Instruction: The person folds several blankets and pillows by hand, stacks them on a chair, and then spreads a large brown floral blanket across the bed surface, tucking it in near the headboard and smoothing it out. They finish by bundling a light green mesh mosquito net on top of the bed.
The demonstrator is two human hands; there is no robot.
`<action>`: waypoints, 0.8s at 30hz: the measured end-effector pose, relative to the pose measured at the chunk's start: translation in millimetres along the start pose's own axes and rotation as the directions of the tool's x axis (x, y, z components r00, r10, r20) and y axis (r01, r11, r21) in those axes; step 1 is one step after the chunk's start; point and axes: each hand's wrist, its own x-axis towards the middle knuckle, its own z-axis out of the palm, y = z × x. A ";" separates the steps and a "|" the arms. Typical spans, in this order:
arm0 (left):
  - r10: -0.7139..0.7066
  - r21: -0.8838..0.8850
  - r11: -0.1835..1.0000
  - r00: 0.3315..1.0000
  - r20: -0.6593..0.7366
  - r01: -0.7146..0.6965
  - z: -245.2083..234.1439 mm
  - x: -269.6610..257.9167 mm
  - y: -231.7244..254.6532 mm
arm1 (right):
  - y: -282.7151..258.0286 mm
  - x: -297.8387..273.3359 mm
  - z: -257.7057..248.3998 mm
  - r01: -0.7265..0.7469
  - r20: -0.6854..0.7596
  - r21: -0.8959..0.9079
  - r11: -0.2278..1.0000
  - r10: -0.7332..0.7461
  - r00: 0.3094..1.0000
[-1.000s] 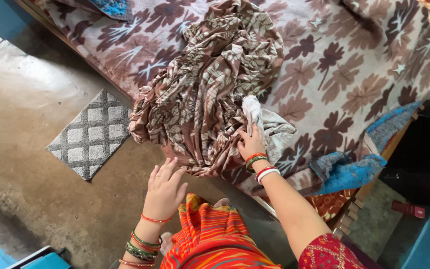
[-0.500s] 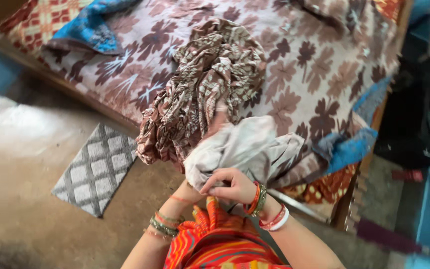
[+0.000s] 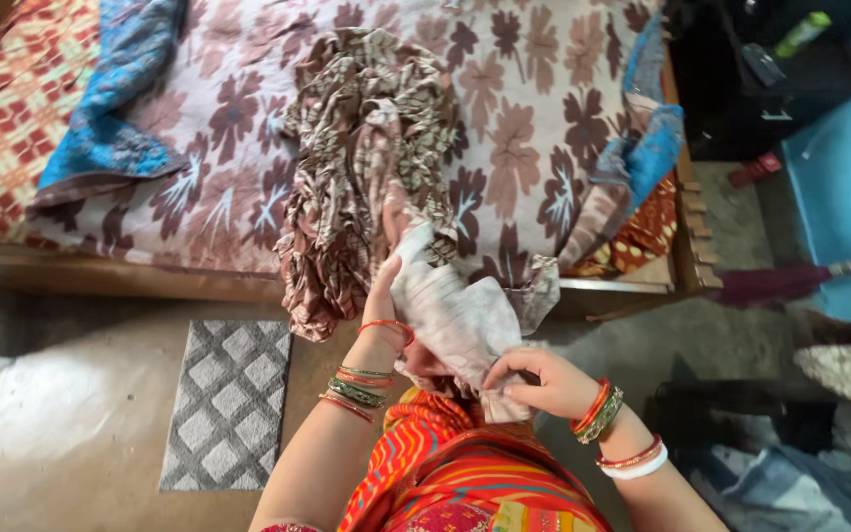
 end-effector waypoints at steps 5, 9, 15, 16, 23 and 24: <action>-0.001 0.345 0.919 0.871 0.491 -0.193 -3.8 -13.2 -38.5 | 56.1 -19.7 7.3 -0.276 -0.368 0.256 0.927 0.357 0.859; -0.559 0.868 0.434 0.684 0.469 -0.241 32.0 -77.3 -66.2 | 81.4 -15.8 -22.5 -0.126 -0.264 0.784 0.607 0.510 0.819; -0.544 0.453 0.586 0.089 0.835 -0.671 60.9 -124.6 -112.5 | 117.1 17.8 -64.7 -0.112 -0.260 0.625 0.772 0.341 0.903; -0.614 0.502 0.446 0.155 0.774 -0.741 63.0 -131.3 -107.1 | 115.0 19.3 -69.4 -0.082 -0.331 0.545 0.834 0.304 0.893; -0.128 0.574 -0.516 0.719 0.683 -0.636 91.3 -133.1 -18.9 | -3.8 -7.4 -54.7 0.083 -0.529 0.569 0.818 0.287 0.799; 0.075 0.583 -0.521 0.647 0.759 -0.623 89.9 -126.4 -15.0 | -18.9 -7.5 -47.3 -0.103 -0.361 0.443 0.890 0.282 0.889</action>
